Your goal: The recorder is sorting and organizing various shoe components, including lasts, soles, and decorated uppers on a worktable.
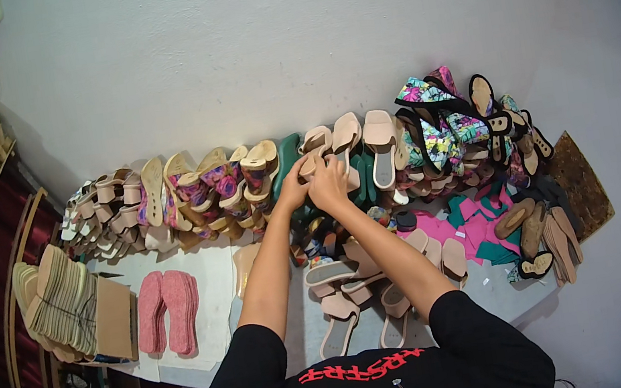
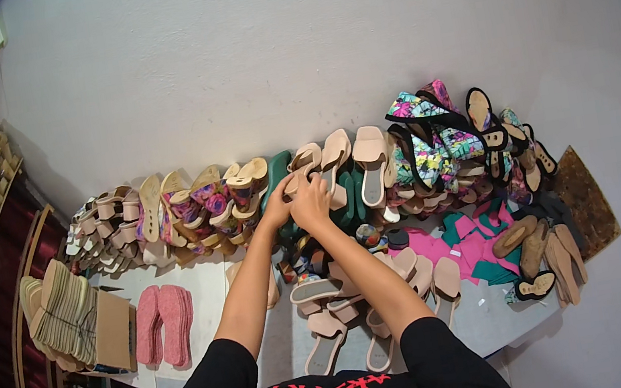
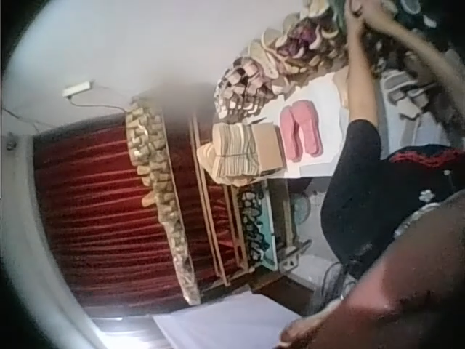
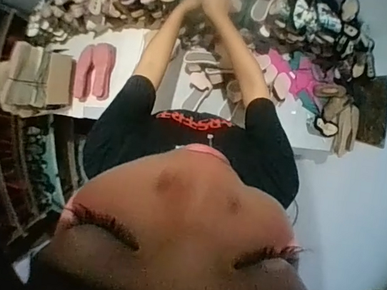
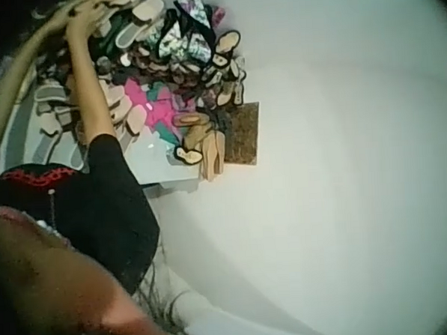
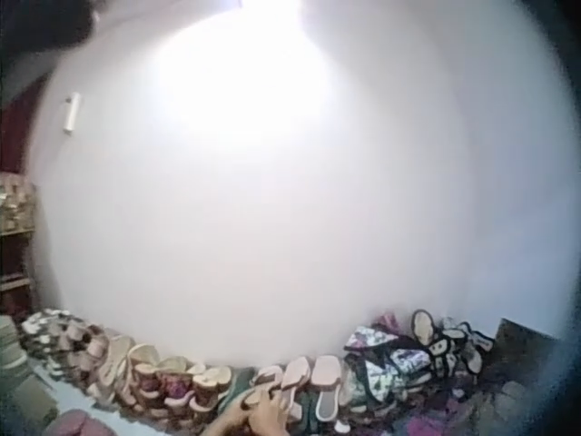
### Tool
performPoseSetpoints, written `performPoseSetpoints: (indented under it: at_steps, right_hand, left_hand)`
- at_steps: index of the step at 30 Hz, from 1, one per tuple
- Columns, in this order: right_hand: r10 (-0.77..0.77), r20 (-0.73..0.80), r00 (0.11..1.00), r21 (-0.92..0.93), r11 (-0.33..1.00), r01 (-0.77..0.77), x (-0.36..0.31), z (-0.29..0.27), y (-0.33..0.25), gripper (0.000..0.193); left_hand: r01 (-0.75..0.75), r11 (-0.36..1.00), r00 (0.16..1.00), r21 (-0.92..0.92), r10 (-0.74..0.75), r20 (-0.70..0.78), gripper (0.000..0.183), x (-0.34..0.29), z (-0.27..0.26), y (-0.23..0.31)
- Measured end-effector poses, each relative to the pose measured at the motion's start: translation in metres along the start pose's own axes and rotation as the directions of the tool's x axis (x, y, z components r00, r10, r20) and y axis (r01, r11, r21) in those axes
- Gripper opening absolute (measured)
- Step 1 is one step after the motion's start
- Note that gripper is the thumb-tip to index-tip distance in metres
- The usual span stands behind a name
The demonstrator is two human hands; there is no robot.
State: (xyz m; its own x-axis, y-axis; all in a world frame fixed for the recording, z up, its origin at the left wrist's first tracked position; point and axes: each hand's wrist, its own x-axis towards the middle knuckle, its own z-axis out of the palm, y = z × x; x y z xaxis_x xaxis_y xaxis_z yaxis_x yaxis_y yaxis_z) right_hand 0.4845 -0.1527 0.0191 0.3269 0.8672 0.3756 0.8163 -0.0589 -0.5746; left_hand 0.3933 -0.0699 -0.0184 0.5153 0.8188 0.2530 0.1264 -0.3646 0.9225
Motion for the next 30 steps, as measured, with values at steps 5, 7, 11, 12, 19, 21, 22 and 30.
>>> performPoseSetpoints:
  at_steps: [5,7,11,12,19,21,22,30]
  right_hand:
    - [0.113,-0.01,0.994,-0.227,0.967,-0.112,0.008,-0.015,0.028,0.065]
    - [0.066,0.132,0.989,-0.259,0.965,-0.03,0.016,-0.014,0.045,0.056]
    - [-0.031,0.155,0.987,-0.23,0.971,0.067,0.019,-0.027,0.067,0.06]
    - [-0.031,0.158,0.987,-0.23,0.971,0.068,0.018,-0.024,0.073,0.06]
    - [-0.094,-0.159,0.983,0.186,0.975,0.124,0.018,-0.034,0.107,0.044]
    - [-0.099,-0.174,0.98,0.203,0.97,0.134,0.016,-0.036,0.11,0.043]
    - [-0.104,-0.191,0.976,0.22,0.964,0.146,0.016,-0.036,0.111,0.043]
    - [-0.096,-0.285,0.954,0.179,0.972,0.151,0.007,-0.013,0.102,0.045]
  left_hand:
    - [-0.102,0.993,0.994,-0.055,0.104,0.036,0.074,0.001,0.0,-0.008]
    - [-0.09,0.991,0.996,-0.102,0.092,0.017,0.073,-0.001,0.002,-0.018]
    - [-0.017,0.992,0.998,-0.128,0.024,0.053,0.072,-0.004,0.001,-0.006]
    - [-0.015,0.992,0.998,-0.129,0.022,0.052,0.072,-0.003,-0.001,-0.007]
    - [-0.074,0.975,0.997,-0.21,0.078,0.011,0.073,-0.006,0.0,0.007]
    - [-0.08,0.983,0.996,-0.167,0.083,0.013,0.073,-0.002,0.002,0.012]
    - [-0.078,0.983,0.997,-0.168,0.081,0.013,0.073,0.0,0.004,0.015]
    - [-0.005,1.0,0.999,-0.002,0.005,-0.037,0.074,0.005,0.013,0.017]
